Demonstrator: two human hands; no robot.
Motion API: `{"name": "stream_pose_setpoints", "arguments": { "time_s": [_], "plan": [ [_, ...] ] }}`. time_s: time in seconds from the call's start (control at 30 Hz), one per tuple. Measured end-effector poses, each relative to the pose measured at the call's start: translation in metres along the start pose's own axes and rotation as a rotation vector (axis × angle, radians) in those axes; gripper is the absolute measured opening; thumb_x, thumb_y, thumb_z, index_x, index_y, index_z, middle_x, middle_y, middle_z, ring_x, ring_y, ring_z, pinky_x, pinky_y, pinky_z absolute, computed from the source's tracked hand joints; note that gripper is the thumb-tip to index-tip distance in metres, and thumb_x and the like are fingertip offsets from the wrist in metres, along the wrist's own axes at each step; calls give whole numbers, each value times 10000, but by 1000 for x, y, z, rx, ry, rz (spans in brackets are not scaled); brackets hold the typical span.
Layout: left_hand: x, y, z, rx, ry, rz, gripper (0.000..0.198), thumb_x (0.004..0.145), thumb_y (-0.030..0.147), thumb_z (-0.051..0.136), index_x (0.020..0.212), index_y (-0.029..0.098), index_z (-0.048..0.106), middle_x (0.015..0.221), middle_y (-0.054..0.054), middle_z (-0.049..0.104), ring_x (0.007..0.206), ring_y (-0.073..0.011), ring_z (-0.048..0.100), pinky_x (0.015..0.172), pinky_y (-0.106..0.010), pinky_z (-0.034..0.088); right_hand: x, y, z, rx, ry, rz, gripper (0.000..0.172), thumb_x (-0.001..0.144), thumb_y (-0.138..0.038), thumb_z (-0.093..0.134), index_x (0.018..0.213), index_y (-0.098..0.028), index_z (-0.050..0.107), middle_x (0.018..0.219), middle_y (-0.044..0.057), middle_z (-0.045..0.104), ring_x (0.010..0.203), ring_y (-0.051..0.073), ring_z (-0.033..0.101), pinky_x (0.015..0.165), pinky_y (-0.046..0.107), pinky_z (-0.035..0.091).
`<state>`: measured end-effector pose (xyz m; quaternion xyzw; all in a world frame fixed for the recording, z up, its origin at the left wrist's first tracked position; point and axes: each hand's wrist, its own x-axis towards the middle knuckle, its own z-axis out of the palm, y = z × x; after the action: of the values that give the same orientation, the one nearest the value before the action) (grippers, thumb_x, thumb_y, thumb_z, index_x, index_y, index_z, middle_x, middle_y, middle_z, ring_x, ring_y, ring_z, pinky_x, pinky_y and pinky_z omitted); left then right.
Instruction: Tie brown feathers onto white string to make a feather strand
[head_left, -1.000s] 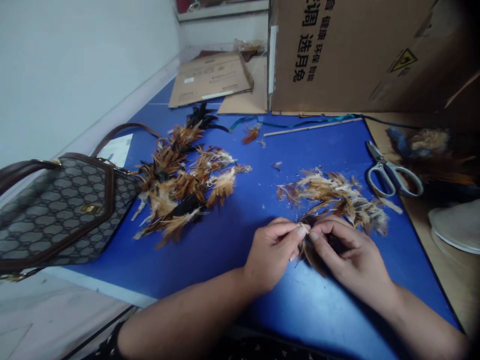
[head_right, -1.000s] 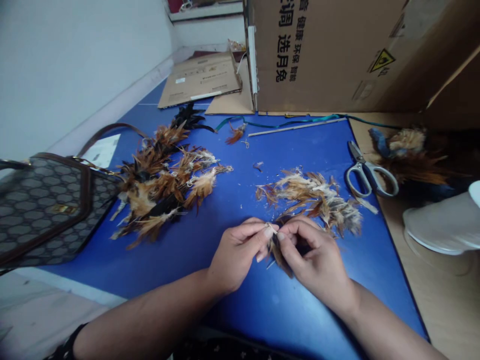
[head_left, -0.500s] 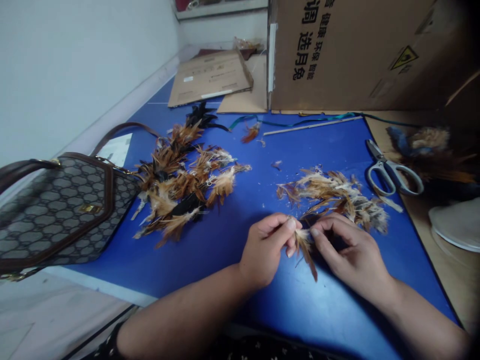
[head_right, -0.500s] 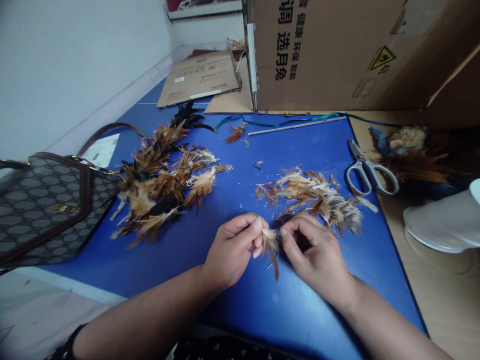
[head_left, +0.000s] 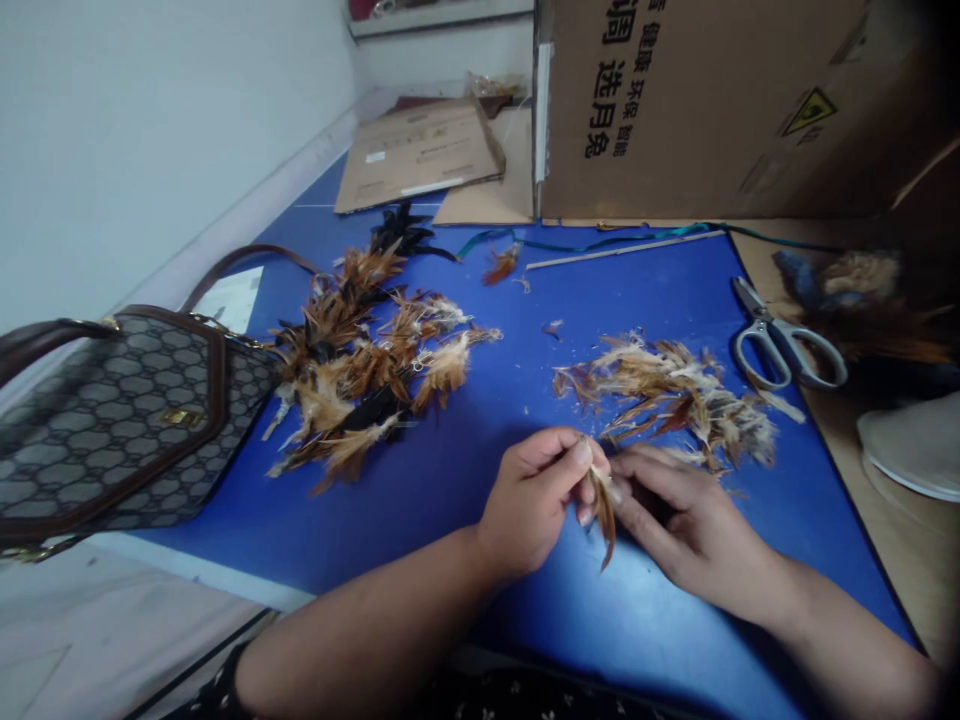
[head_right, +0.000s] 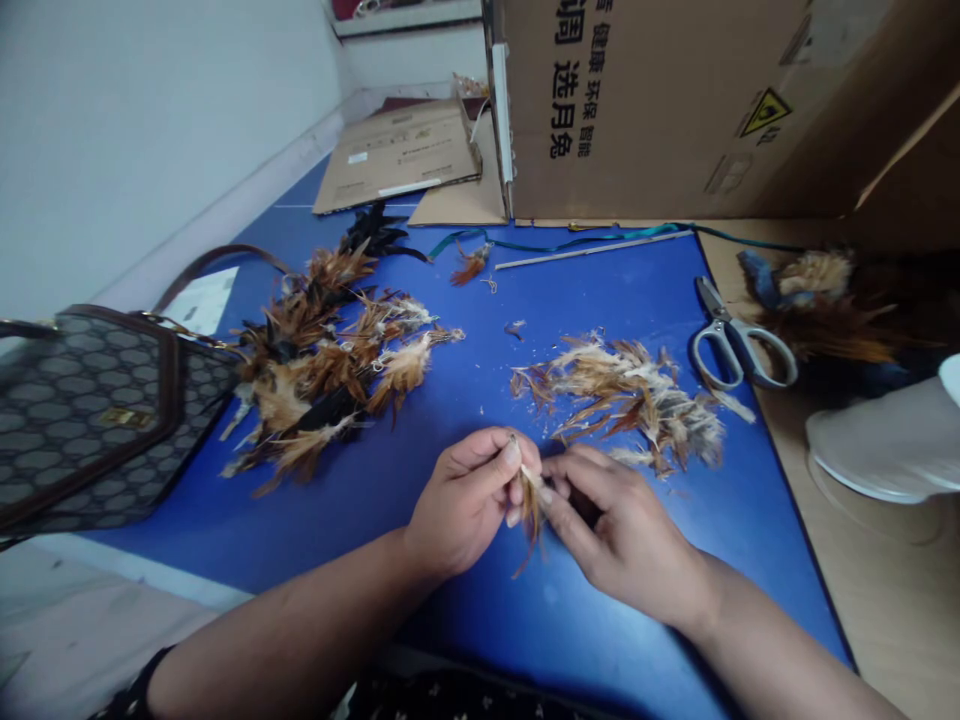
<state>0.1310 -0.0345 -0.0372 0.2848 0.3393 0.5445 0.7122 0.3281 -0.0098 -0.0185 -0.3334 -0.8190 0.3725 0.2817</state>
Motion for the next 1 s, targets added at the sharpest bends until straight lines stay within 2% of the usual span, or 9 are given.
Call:
{"name": "stream_pose_setpoints", "arguments": {
  "time_s": [0.07, 0.17, 0.4, 0.5, 0.67, 0.73, 0.8, 0.93, 1.0],
  "plan": [
    [0, 0, 0, -11, -22, 12, 317, 997, 437, 777, 877, 144, 755, 649, -2, 592, 540, -100, 546, 522, -240, 426, 2, -2, 1, 38, -24, -8, 215, 1109, -204, 579, 927, -227, 692, 842, 13, 703, 779, 148, 683, 728, 278, 556],
    [1, 1, -1, -15, 22, 52, 302, 1005, 430, 769, 885, 153, 756, 671, -9, 608, 553, -101, 550, 516, -234, 440, 3, 0, 0, 19, 9, 7, 204, 1083, -191, 595, 899, -223, 677, 812, 4, 702, 737, 139, 670, 680, 265, 532],
    [3, 10, 0, 16, 331, 125, 372, 892, 502, 882, 892, 164, 725, 760, 8, 660, 517, -59, 518, 487, -204, 421, 0, 11, -1, -157, 222, 66, 148, 1054, -226, 624, 921, -221, 690, 757, 0, 687, 637, 148, 643, 609, 280, 509],
    [4, 13, 2, 3, 396, 123, 408, 840, 521, 922, 875, 167, 723, 750, 14, 646, 560, -66, 533, 514, -200, 445, -1, 11, 0, -178, 281, 70, 136, 1058, -253, 657, 934, -219, 702, 752, -1, 675, 626, 149, 635, 605, 284, 512],
    [5, 14, 2, -12, 401, 136, 423, 812, 532, 941, 879, 172, 731, 675, 36, 584, 549, -64, 474, 496, -191, 380, -1, 12, 0, -171, 229, 19, 173, 1060, -255, 687, 891, -226, 704, 781, 18, 688, 680, 167, 659, 636, 301, 532],
    [5, 12, 1, 6, 403, 143, 421, 825, 536, 934, 885, 171, 733, 661, 41, 569, 549, -59, 455, 510, -190, 371, -1, 14, 2, -193, 195, -8, 83, 1057, -266, 701, 1002, -222, 744, 910, 55, 739, 806, 198, 723, 734, 327, 588],
    [4, 9, 0, 33, 399, 142, 410, 853, 538, 913, 896, 169, 739, 666, 41, 564, 563, -60, 452, 534, -195, 376, 0, 17, 4, -251, 163, -20, 110, 1060, -280, 697, 1120, -216, 764, 1010, 86, 755, 894, 224, 753, 804, 357, 618],
    [3, 5, 0, 79, 379, 116, 414, 870, 551, 893, 897, 164, 748, 697, 25, 589, 584, -72, 459, 561, -220, 383, 2, 21, 9, -337, 107, -39, 157, 1089, -246, 626, 1035, -206, 769, 949, 85, 733, 817, 209, 731, 732, 341, 608],
    [3, 5, 1, 128, 380, 109, 417, 879, 559, 881, 880, 161, 758, 660, 32, 562, 565, -73, 422, 555, -229, 363, 2, 20, 9, -322, 136, -60, 157, 1086, -225, 627, 988, -208, 748, 922, 74, 724, 793, 197, 717, 713, 329, 595]
  ]
}}
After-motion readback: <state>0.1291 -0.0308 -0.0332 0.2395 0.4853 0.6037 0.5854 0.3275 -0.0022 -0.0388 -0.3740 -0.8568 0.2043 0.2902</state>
